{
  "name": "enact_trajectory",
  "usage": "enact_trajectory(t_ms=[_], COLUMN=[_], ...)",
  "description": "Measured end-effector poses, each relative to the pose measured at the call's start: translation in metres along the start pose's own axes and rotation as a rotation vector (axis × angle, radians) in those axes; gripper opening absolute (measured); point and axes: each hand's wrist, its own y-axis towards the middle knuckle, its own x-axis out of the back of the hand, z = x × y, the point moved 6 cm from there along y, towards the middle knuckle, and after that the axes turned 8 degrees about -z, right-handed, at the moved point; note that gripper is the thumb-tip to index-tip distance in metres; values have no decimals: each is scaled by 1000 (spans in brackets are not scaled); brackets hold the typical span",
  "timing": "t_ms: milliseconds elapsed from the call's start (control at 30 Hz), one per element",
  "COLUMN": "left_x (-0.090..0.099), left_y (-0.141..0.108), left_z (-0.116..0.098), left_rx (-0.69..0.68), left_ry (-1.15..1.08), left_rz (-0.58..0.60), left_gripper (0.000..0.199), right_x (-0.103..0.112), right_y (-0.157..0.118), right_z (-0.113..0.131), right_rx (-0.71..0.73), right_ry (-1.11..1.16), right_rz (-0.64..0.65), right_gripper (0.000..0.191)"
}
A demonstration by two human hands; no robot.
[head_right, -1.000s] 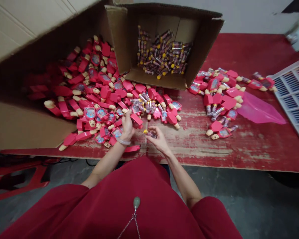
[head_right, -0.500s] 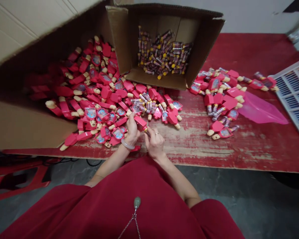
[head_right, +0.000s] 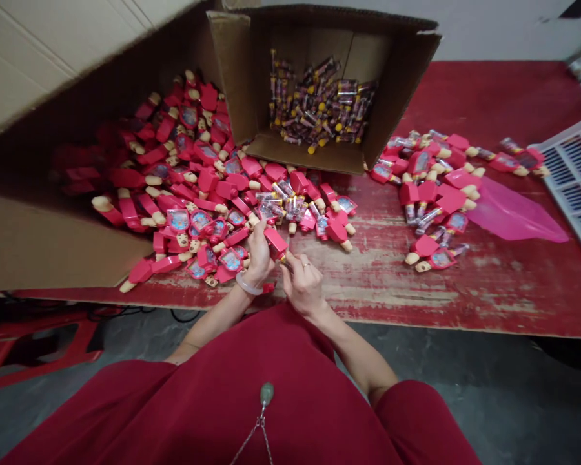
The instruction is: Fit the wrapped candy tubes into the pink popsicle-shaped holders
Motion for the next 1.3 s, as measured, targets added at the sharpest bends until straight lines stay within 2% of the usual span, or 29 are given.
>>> enact_trajectory(t_ms=[67,133,233,267,333,400,467,533,600,633,700,800,833,867,900,967,1067,1133,1200,1300], left_x=[2,3,4,5,5,0,-8,-14,-14,-10,5,44,60,75,88,104,98,84,69,53], left_y=[1,2,1,-1,-7,-14,-19,-19,-13,-10,-6,-15,-21,-26,-30,-36,-40,-37,-31,-22], left_z=[0,1,-2,-5,-13,-21,-25,-20,-9,-3,4,9,11,13,15,17,16,12,7,0], left_rx=[-28,-49,-82,-98,-151,-226,-295,-313,-289,-279,-304,-466,-534,-599,-660,-747,-751,-622,-448,-327], left_ry=[4,16,50,66,107,149,180,218,303,368,565,1043,1230,1408,1559,1748,1731,1586,1386,1097], left_rz=[-44,-64,-48,-37,0,70,163,251,339,389,523,806,886,937,958,941,905,868,798,696], left_gripper=[48,48,48,49,49,48,46,45,44,45,50,53,50,47,44,37,27,24,26,28], right_x=[-1,-3,-12,-18,-36,-51,-57,-59,-56,-52,-34,10,23,33,37,30,-13,-47,-72,-81], right_y=[-1,-2,-6,-10,-22,-34,-46,-54,-58,-57,-45,-11,1,12,22,40,63,73,78,79], right_z=[-1,-6,-25,-32,-37,-29,-20,-18,-30,-45,-94,-191,-219,-240,-254,-257,-217,-186,-168,-161], right_rx=[-72,-205,-583,-744,-1055,-1268,-1377,-1435,-1477,-1490,-1492,-1415,-1379,-1328,-1270,-1116,-780,-575,-470,-422], right_ry=[44,133,420,576,946,1292,1518,1613,1598,1549,1392,1121,1056,1002,947,782,318,-56,-337,-453], right_rz=[-31,-47,-30,11,172,377,497,522,514,483,313,-115,-222,-324,-369,-347,-64,121,242,310], right_gripper=[21,21,26,29,35,41,42,38,34,32,26,16,16,17,18,25,34,38,39,33])
